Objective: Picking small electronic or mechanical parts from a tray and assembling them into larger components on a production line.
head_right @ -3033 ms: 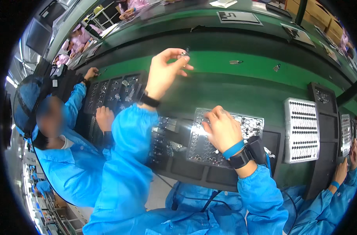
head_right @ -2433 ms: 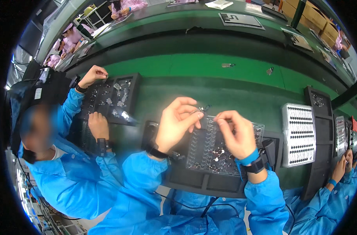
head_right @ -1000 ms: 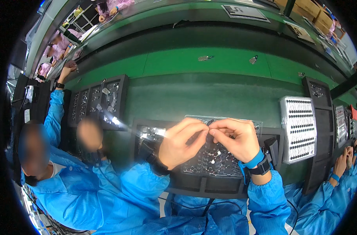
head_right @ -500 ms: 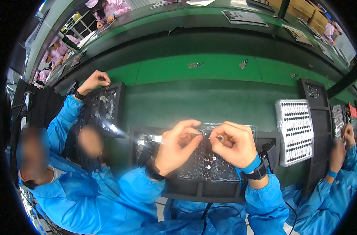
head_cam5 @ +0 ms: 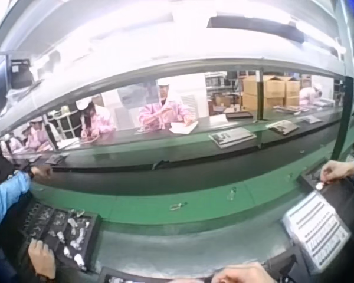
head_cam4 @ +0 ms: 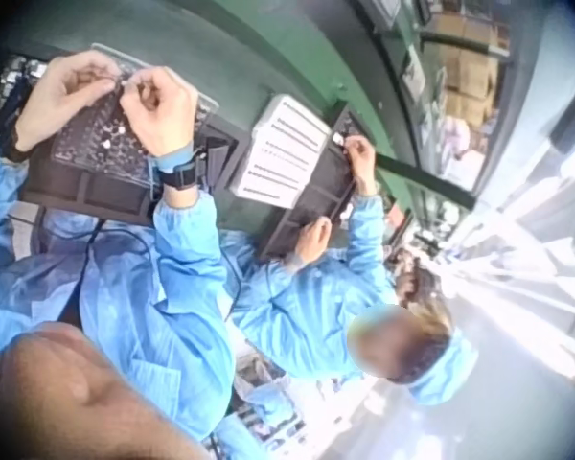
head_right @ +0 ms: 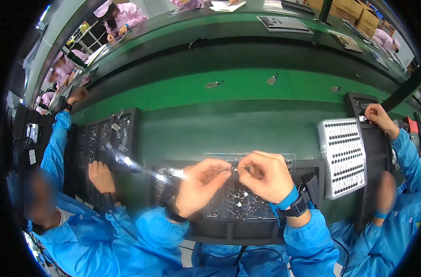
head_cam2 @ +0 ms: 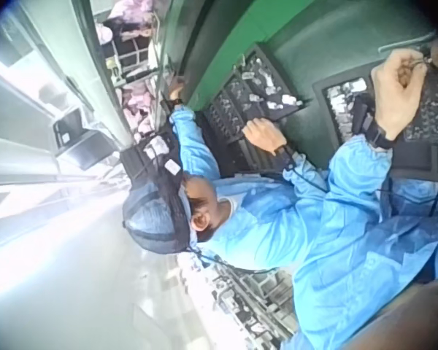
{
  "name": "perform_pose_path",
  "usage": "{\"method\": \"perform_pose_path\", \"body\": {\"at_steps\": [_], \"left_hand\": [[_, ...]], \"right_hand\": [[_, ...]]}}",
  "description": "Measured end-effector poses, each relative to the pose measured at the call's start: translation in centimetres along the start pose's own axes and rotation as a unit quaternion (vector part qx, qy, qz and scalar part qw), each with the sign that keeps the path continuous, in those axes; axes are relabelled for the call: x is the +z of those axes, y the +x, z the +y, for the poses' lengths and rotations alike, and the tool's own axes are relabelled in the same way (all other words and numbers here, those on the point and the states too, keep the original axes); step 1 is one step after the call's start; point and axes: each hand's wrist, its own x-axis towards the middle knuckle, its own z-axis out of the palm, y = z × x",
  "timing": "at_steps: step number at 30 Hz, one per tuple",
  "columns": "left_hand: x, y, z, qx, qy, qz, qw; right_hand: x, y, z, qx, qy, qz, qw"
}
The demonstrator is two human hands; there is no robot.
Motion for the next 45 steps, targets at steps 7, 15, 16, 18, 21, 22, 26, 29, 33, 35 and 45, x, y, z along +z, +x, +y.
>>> {"method": "perform_pose_path", "body": {"at_steps": [7,15,16,18,21,22,26,29,33,35,45], "left_hand": [[0.0,-0.1,-0.1,-0.003,0.024,-0.019,1.000],[0.1,0.4,0.9,0.034,0.150,-0.008,0.988],[0.1,0.4,0.9,0.044,0.150,-0.004,0.988],[0.2,0.4,0.8,0.055,0.148,0.000,0.987],[0.1,0.3,0.3,0.017,0.078,-0.001,0.997],[0.1,0.3,0.3,0.001,0.050,-0.001,0.999],[0.2,0.1,0.5,-0.028,-0.008,0.005,1.000],[0.0,0.1,0.7,-0.046,-0.010,0.000,0.999],[-0.1,0.3,0.4,-0.056,0.002,0.002,0.998],[-0.1,0.4,0.4,-0.051,0.017,-0.008,0.999],[0.1,0.5,0.1,-0.038,0.016,0.008,0.999]], "right_hand": [[-0.3,-0.2,0.5,0.043,0.022,-0.019,0.999],[-0.4,0.2,1.7,0.107,0.074,-0.052,0.990],[-0.4,0.3,1.6,0.107,0.073,-0.052,0.990],[-0.2,0.4,1.4,0.106,0.106,-0.048,0.988],[0.0,0.4,1.7,0.085,0.087,-0.039,0.992],[0.0,0.3,1.5,0.086,0.087,-0.039,0.992],[0.0,0.4,1.0,0.055,0.076,-0.029,0.995],[-0.1,0.5,0.6,0.022,0.039,-0.032,0.998],[-0.2,0.4,0.4,-0.001,-0.007,-0.034,0.999],[-0.3,0.4,0.5,-0.002,-0.011,-0.035,0.999],[-0.7,0.6,0.2,-0.007,-0.023,-0.042,0.999]]}}
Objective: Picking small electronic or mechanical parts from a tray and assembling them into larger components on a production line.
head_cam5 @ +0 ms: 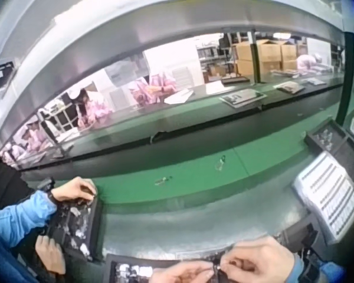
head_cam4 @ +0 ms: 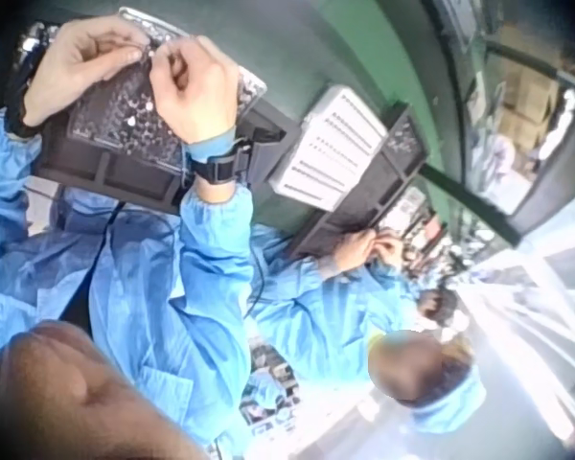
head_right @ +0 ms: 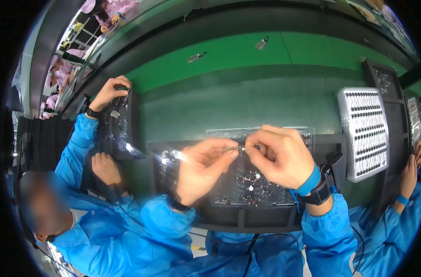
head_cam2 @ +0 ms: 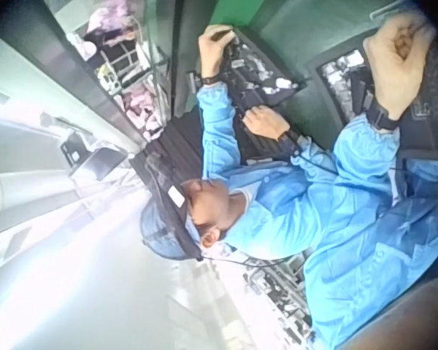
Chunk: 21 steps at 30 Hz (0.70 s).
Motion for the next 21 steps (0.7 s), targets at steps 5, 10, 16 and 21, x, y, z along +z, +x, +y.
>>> {"method": "perform_pose_path", "body": {"at_steps": [5,10,16,21], "left_hand": [[-0.3,0.0,0.4,-0.008,0.094,-0.032,0.995],[0.2,-0.5,0.3,-0.007,0.112,-0.021,0.993],[-0.1,-0.2,0.7,-0.065,0.006,-0.035,0.997],[-0.1,0.0,-0.5,-0.012,-0.014,-0.035,0.999]], "right_hand": [[-0.1,-0.1,0.1,-0.026,-0.026,-0.006,0.999],[0.3,-0.2,0.2,-0.031,-0.041,-0.005,0.999],[-0.3,-0.1,0.2,0.010,0.015,-0.018,1.000],[-0.2,0.0,0.3,0.044,0.044,-0.011,0.998]]}}
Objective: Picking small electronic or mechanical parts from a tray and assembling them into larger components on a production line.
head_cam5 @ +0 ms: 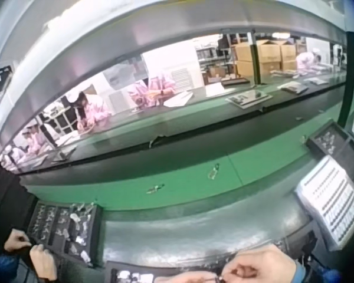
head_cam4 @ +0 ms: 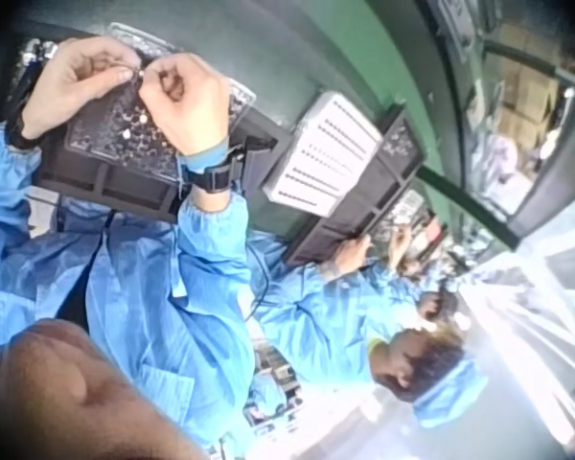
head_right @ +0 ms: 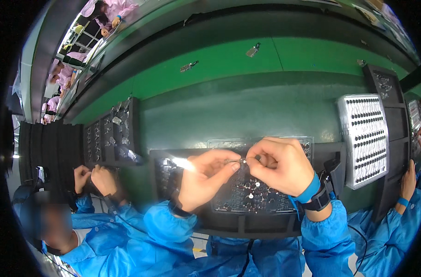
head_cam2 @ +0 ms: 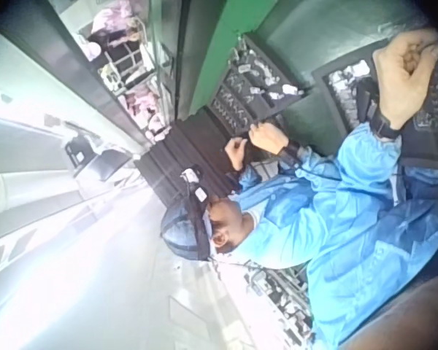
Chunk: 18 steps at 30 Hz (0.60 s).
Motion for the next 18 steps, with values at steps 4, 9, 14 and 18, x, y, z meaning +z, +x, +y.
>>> {"method": "perform_pose_path", "body": {"at_steps": [4,9,14,18], "left_hand": [[0.1,-0.2,0.3,0.012,0.010,0.010,1.000],[0.3,-0.3,0.2,0.028,0.034,0.033,0.999],[-0.3,0.0,0.9,0.074,-0.004,0.024,0.997],[-2.9,-2.0,3.2,0.138,-0.034,0.112,0.983]], "right_hand": [[0.1,0.0,0.1,0.002,0.009,0.023,1.000],[0.9,-0.1,1.4,0.045,0.087,0.021,0.995],[1.9,-0.1,1.8,-0.005,0.122,0.049,0.991],[1.4,0.2,1.4,-0.036,0.051,0.086,0.994]]}}
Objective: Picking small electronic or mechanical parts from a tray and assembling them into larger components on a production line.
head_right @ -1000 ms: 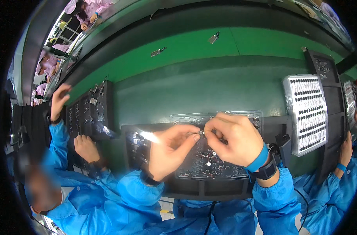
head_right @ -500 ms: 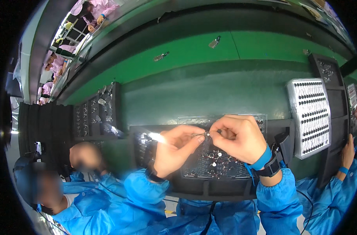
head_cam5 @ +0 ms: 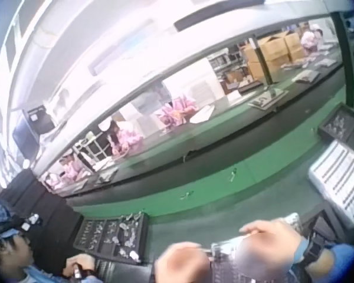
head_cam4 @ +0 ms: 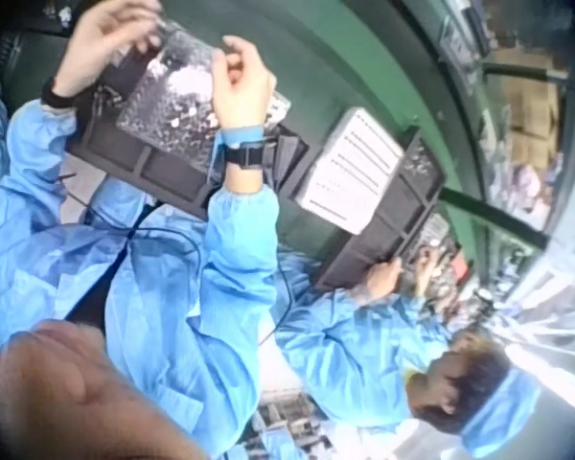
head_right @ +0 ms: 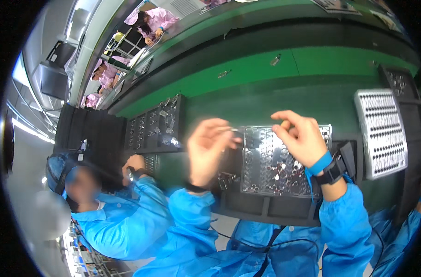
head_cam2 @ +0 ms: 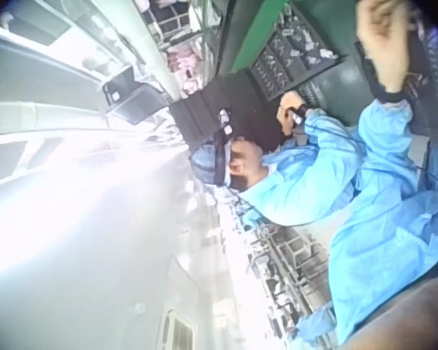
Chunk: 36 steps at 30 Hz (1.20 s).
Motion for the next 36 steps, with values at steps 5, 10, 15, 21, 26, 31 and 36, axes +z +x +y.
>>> {"method": "perform_pose_path", "body": {"at_steps": [5,10,15,21,26,31,36], "left_hand": [[-6.5,-4.1,2.0,0.041,0.049,0.073,0.995],[-8.5,-8.4,1.6,-0.089,0.079,0.103,0.988],[-9.1,-9.3,-0.5,-0.098,0.162,0.148,0.971],[-6.9,-8.8,-1.2,-0.122,0.184,0.152,0.963],[-5.5,-9.3,-3.7,-0.084,0.258,0.199,0.942],[-4.9,-8.9,-3.9,0.022,0.465,0.188,0.865],[-5.6,-7.8,-2.9,0.114,0.570,0.096,0.808]], "right_hand": [[-0.1,0.4,0.0,-0.013,-0.046,-0.030,0.998],[0.1,0.3,0.5,-0.033,-0.071,-0.045,0.996],[0.1,-0.2,-0.3,-0.008,-0.065,-0.047,0.997],[0.3,0.0,-0.1,-0.005,-0.074,-0.062,0.995],[0.4,0.0,-0.2,-0.019,-0.085,-0.059,0.994],[0.1,0.2,-0.5,-0.007,-0.079,-0.067,0.995],[0.3,0.1,-0.1,-0.013,-0.084,-0.072,0.994]]}}
